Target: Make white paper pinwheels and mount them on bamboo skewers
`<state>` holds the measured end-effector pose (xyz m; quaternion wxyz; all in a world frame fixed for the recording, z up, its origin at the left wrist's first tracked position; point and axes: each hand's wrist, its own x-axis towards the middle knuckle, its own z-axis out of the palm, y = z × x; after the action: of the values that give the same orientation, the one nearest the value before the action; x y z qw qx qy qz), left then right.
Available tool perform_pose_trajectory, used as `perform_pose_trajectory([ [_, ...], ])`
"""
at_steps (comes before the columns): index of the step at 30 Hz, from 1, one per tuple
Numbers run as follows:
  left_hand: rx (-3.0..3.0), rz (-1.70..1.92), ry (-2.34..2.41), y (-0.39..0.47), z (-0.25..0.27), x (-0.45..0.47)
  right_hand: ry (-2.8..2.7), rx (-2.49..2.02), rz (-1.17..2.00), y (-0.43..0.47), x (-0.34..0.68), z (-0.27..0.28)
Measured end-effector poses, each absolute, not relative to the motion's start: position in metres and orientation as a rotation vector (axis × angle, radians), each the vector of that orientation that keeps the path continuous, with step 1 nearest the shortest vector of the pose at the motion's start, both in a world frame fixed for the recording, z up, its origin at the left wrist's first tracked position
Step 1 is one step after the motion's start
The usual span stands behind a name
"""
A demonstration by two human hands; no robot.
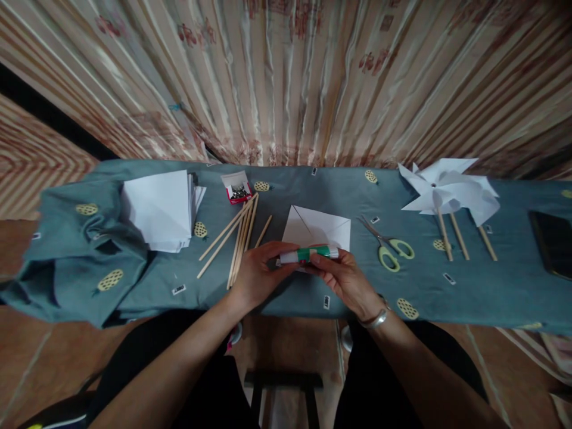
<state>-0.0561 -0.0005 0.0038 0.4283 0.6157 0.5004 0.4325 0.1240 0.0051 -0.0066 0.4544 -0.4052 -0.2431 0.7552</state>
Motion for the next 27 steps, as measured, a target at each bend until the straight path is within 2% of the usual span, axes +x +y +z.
perform_pose_trajectory([
  [6, 1.343, 1.080, 1.295, -0.003, 0.000, -0.063, -0.694, -1.044, 1.881, 0.004, 0.126, -0.007],
  [10, 1.141, 1.268, 1.380, 0.013, 0.006, -0.090, -0.731, -1.072, 1.849, 0.006, 0.134, -0.001],
  [16, 1.228, 1.462, 1.861, 0.027, 0.016, -0.152, -0.740, -1.089, 1.806, 0.006, 0.144, 0.003],
  [20, 1.393, 1.199, 2.243, 0.022, 0.013, -0.181, -0.781, -1.114, 1.776, 0.005, 0.150, 0.004],
  [24, 1.711, 0.890, 2.290, 0.018, 0.009, -0.191, -0.812, -1.144, 1.724, 0.006, 0.158, 0.005],
  [27, 1.881, 0.854, 2.259, 0.018, 0.004, -0.194, -0.911, -1.195, 1.613, 0.008, 0.164, 0.000],
])
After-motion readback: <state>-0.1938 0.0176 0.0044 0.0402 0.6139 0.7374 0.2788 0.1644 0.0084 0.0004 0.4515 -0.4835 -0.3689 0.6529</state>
